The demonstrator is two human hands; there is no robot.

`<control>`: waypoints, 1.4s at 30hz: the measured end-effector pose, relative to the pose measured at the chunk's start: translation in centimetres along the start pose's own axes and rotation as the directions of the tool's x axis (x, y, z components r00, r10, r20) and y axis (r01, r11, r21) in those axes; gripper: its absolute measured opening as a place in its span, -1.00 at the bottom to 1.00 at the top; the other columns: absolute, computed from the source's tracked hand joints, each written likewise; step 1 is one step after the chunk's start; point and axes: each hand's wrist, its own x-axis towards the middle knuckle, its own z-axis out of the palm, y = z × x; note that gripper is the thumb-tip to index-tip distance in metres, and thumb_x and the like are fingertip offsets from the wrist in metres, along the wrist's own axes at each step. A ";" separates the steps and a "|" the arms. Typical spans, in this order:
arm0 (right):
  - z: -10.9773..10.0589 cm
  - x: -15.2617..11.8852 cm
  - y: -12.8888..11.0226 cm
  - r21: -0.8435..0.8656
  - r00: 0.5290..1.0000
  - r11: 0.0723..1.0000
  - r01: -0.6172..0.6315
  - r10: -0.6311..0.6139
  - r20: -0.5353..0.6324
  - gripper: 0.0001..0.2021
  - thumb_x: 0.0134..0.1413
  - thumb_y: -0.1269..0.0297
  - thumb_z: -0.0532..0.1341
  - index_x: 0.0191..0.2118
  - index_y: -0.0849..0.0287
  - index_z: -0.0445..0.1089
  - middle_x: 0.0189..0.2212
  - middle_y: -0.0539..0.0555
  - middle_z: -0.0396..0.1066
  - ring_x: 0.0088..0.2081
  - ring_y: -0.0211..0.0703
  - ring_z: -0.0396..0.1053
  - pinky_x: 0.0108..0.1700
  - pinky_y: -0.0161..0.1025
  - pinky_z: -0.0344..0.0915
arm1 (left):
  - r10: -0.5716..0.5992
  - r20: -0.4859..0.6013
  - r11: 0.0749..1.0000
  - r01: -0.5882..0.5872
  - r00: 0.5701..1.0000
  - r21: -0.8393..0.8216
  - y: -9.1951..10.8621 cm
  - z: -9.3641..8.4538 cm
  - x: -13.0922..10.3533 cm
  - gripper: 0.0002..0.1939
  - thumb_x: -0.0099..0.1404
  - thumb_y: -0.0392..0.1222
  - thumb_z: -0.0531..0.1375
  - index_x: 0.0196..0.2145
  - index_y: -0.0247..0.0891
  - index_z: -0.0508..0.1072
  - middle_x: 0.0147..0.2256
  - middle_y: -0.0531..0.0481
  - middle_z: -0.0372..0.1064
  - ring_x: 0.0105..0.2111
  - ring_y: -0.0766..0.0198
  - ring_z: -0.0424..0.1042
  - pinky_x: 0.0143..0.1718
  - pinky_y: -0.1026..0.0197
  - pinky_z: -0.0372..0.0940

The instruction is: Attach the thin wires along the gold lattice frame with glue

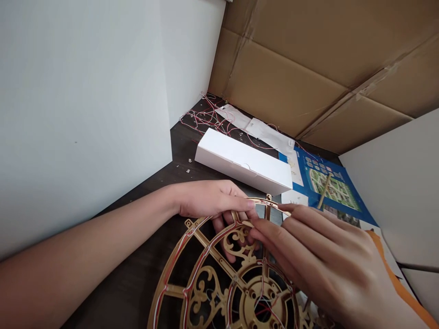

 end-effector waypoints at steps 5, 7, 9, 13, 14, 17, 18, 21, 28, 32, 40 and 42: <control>-0.9 0.1 -0.4 -0.053 0.998 0.997 0.053 -0.051 0.039 -0.80 0.23 0.58 0.20 -0.07 0.40 0.50 -0.43 0.11 0.47 -0.31 0.00 0.29 0.01 0.09 0.31 | 0.014 0.009 0.999 -0.014 1.000 -0.042 -0.2 -0.2 0.1 -0.62 0.43 0.15 0.17 -0.23 -0.22 0.56 -0.42 0.05 0.55 -0.55 0.32 0.49 -0.40 0.21 0.44; -1.2 -0.2 -0.3 -0.059 0.998 0.998 0.036 -0.033 0.049 -0.76 0.25 0.57 0.13 -0.03 0.40 0.47 -0.41 0.15 0.48 -0.27 0.05 0.32 0.02 0.11 0.29 | 0.026 0.016 0.999 -0.025 1.000 -0.044 -0.3 -0.2 0.2 -0.61 0.41 0.16 0.18 -0.23 -0.23 0.57 -0.40 0.03 0.57 -0.54 0.30 0.50 -0.40 0.19 0.45; -1.5 -0.4 0.1 -0.066 0.998 0.997 0.030 -0.027 0.052 -0.74 0.32 0.51 0.05 -0.01 0.37 0.44 -0.40 0.18 0.49 -0.26 0.09 0.36 -0.07 0.10 0.30 | 0.024 0.032 0.999 -0.023 0.999 -0.040 -0.3 -0.3 0.3 -0.60 0.42 0.17 0.17 -0.22 -0.24 0.58 -0.37 -0.02 0.60 -0.52 0.28 0.53 -0.39 0.17 0.46; -1.8 -0.8 1.2 -0.112 0.999 0.994 -0.012 0.017 0.045 -0.87 0.34 0.42 0.13 -0.10 0.21 0.42 -0.43 0.14 0.50 -0.32 0.04 0.42 -0.31 0.00 0.25 | 0.022 -0.004 0.999 -0.023 1.000 -0.041 -0.3 -0.3 0.3 -0.63 0.41 0.13 0.20 -0.23 -0.24 0.57 -0.38 -0.03 0.61 -0.51 0.27 0.54 -0.40 0.19 0.46; -1.9 -0.8 1.5 -0.105 0.998 0.994 -0.017 0.023 0.054 -0.90 0.31 0.44 0.17 -0.11 0.20 0.41 -0.43 0.12 0.50 -0.34 0.00 0.42 -0.33 -0.03 0.24 | 0.023 -0.001 0.999 -0.023 1.000 -0.045 -0.4 -0.3 0.3 -0.63 0.41 0.13 0.19 -0.23 -0.24 0.58 -0.38 -0.04 0.61 -0.52 0.27 0.54 -0.40 0.19 0.46; -1.9 -0.7 1.8 0.005 0.996 1.000 -0.031 0.030 0.080 -0.87 0.27 0.49 0.19 -0.10 0.23 0.42 -0.41 0.09 0.49 -0.34 -0.08 0.39 -0.34 -0.11 0.24 | 0.019 0.039 0.998 -0.017 0.999 -0.054 -0.4 -0.3 0.3 -0.58 0.41 0.18 0.18 -0.20 -0.25 0.58 -0.37 -0.05 0.62 -0.57 0.29 0.50 -0.43 0.19 0.46; -1.9 -0.6 1.8 0.050 0.995 0.998 -0.042 0.037 0.088 -0.85 0.27 0.51 0.18 -0.10 0.24 0.42 -0.39 0.09 0.48 -0.32 -0.09 0.39 -0.34 -0.13 0.24 | 0.020 0.047 0.998 -0.018 0.999 -0.057 -0.4 -0.3 0.3 -0.56 0.39 0.21 0.19 -0.21 -0.25 0.58 -0.37 -0.04 0.62 -0.59 0.30 0.49 -0.44 0.19 0.45; -1.5 -0.5 1.9 0.126 0.994 0.989 -0.073 0.062 0.090 -0.85 0.25 0.54 0.15 -0.14 0.24 0.42 -0.35 0.11 0.49 -0.26 -0.08 0.41 -0.35 -0.15 0.22 | 0.015 0.051 0.998 -0.012 0.999 -0.066 -0.4 -0.2 0.3 -0.51 0.32 0.29 0.23 -0.23 -0.24 0.57 -0.38 -0.03 0.61 -0.63 0.33 0.45 -0.46 0.20 0.44; -0.7 -0.7 2.4 0.140 0.994 0.986 -0.088 0.078 0.074 -0.87 0.26 0.52 0.16 -0.19 0.23 0.44 -0.38 0.11 0.48 -0.20 -0.04 0.43 -0.30 -0.13 0.27 | -0.021 0.038 0.998 0.023 0.999 -0.052 -0.1 -0.1 0.2 -0.45 0.25 0.35 0.26 -0.19 -0.23 0.60 -0.39 0.02 0.60 -0.66 0.37 0.42 -0.47 0.21 0.42; -0.4 -0.8 2.4 0.222 0.987 0.963 -0.154 0.137 0.088 -0.83 0.28 0.53 0.14 -0.17 0.19 0.46 -0.37 0.08 0.47 -0.14 -0.09 0.43 -0.22 -0.18 0.33 | -0.017 0.034 0.999 0.018 0.999 -0.047 -0.1 -0.1 0.2 -0.47 0.28 0.33 0.25 -0.17 -0.23 0.61 -0.42 0.02 0.59 -0.65 0.36 0.43 -0.44 0.20 0.43; 0.0 -0.6 2.5 0.251 0.991 0.960 -0.120 0.100 0.092 -0.82 0.32 0.54 0.13 -0.14 0.21 0.45 -0.33 0.08 0.47 -0.12 -0.10 0.41 -0.10 -0.19 0.36 | 0.006 0.059 0.998 -0.003 0.998 -0.060 -0.2 -0.1 0.2 -0.56 0.41 0.20 0.18 -0.15 -0.23 0.60 -0.35 -0.04 0.59 -0.53 0.29 0.50 -0.42 0.21 0.45; -0.1 -0.6 2.3 0.226 0.993 0.970 -0.095 0.075 0.093 -0.83 0.33 0.54 0.13 -0.11 0.23 0.44 -0.31 0.10 0.47 -0.09 -0.08 0.39 -0.06 -0.16 0.35 | 0.000 0.048 0.999 0.002 0.999 -0.053 -0.2 -0.1 0.2 -0.59 0.45 0.15 0.13 -0.17 -0.24 0.59 -0.37 -0.04 0.58 -0.54 0.30 0.49 -0.42 0.22 0.45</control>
